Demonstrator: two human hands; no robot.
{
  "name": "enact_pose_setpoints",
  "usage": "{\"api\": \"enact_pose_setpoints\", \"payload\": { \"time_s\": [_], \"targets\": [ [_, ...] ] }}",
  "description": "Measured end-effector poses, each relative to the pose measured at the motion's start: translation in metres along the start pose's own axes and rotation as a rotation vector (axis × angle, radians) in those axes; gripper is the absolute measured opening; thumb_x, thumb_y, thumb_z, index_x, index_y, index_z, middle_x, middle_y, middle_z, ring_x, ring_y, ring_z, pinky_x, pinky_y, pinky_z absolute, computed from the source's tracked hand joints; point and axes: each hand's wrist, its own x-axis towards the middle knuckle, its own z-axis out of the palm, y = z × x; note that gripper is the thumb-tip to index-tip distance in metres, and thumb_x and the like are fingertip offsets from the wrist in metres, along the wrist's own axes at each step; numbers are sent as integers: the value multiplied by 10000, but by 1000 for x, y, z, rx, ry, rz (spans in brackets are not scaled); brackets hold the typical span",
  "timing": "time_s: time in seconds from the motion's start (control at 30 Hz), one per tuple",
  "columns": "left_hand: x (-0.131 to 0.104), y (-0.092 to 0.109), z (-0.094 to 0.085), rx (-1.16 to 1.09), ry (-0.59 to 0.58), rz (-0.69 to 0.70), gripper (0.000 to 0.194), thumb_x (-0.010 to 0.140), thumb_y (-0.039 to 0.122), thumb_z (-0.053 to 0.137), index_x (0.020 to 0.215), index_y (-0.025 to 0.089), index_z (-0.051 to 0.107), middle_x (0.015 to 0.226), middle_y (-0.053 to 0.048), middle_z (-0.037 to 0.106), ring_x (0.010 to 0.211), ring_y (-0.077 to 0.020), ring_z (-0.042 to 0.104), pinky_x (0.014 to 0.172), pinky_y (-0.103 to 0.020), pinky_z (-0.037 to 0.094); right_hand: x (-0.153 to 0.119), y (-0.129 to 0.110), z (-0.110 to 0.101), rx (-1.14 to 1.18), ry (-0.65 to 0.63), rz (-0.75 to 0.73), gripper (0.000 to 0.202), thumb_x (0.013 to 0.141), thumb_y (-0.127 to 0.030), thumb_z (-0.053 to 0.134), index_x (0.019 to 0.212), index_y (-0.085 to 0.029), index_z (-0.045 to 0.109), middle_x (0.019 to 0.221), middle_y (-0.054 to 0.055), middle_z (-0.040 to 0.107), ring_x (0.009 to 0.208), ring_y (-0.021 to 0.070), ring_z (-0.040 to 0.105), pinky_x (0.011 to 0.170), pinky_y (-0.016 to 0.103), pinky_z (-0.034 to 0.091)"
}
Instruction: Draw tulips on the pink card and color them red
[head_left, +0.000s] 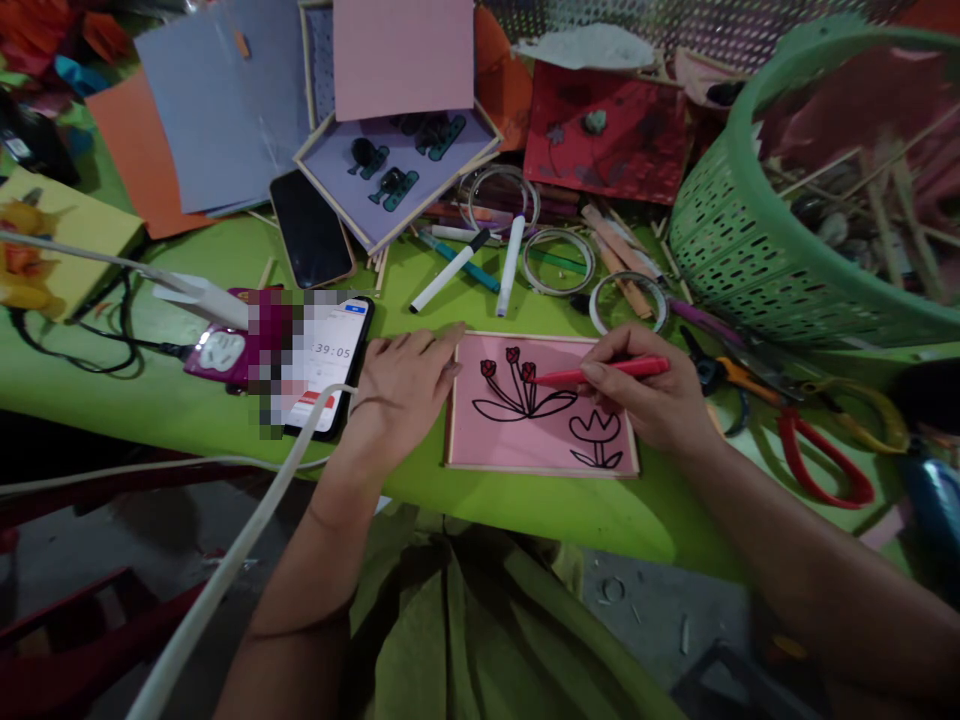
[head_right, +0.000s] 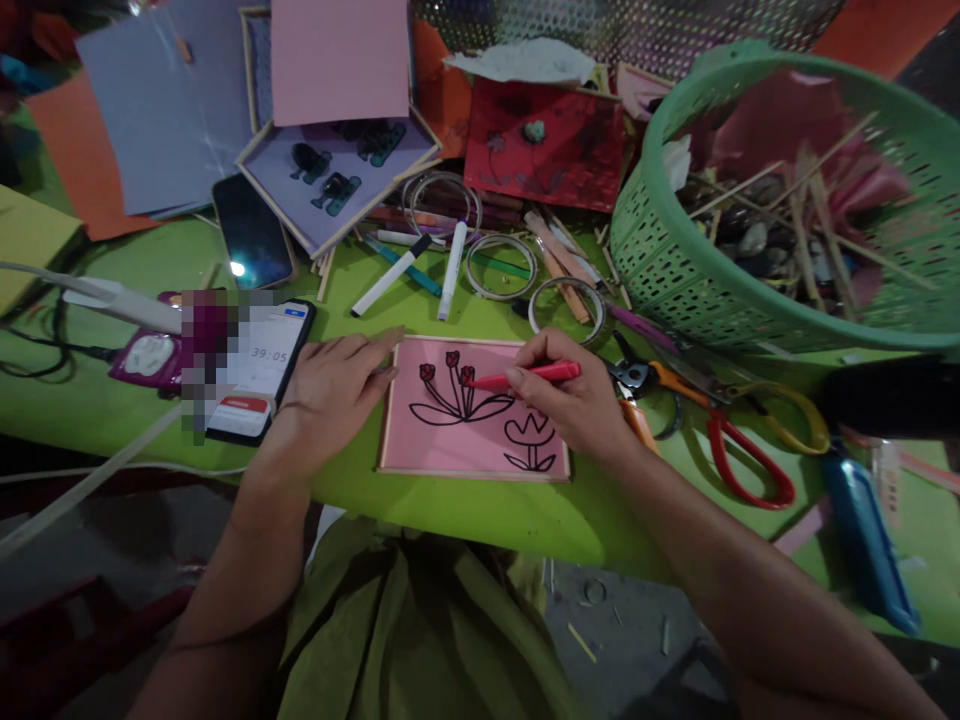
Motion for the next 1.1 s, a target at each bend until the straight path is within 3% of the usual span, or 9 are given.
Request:
{"api": "enact_pose_setpoints", "payload": {
  "time_s": [0.17,0.4,0.77,1.1],
  "targets": [
    [0,0,-1,-3,-8,-3,466,1097,257,509,1558,258,575,1210,-101,753,1168,-310,701,963,-446,467,0,0,1,29,29,20,280,820,-398,858,761,-230,643,671,-20,620,543,120,565,483,259,421],
    [0,-1,0,1,11,14,457,1101,271,499,1552,271,573,1174,-92,752,1141,-299,698,944,-430,466,1,-3,2,42,5,21,312,803,-422,883,768,-235,636,662,-21,620,533,120,548,487,270,437],
    [-1,0,-1,-11,-14,-2,471,1102,259,488,1566,286,561,1235,-92,751,1172,-304,693,963,-440,462,1,-1,3,14,101,13,346,811,-480,878,754,-235,641,687,-14,628,543,115,568,497,264,506],
    [-1,-1,0,-27,31,17,444,1100,277,487,1530,265,600,1193,-109,759,1137,-312,707,948,-442,478,0,0,0,14,34,5,345,836,-480,872,769,-234,639,676,-15,621,543,119,571,484,264,460]
  ]
}}
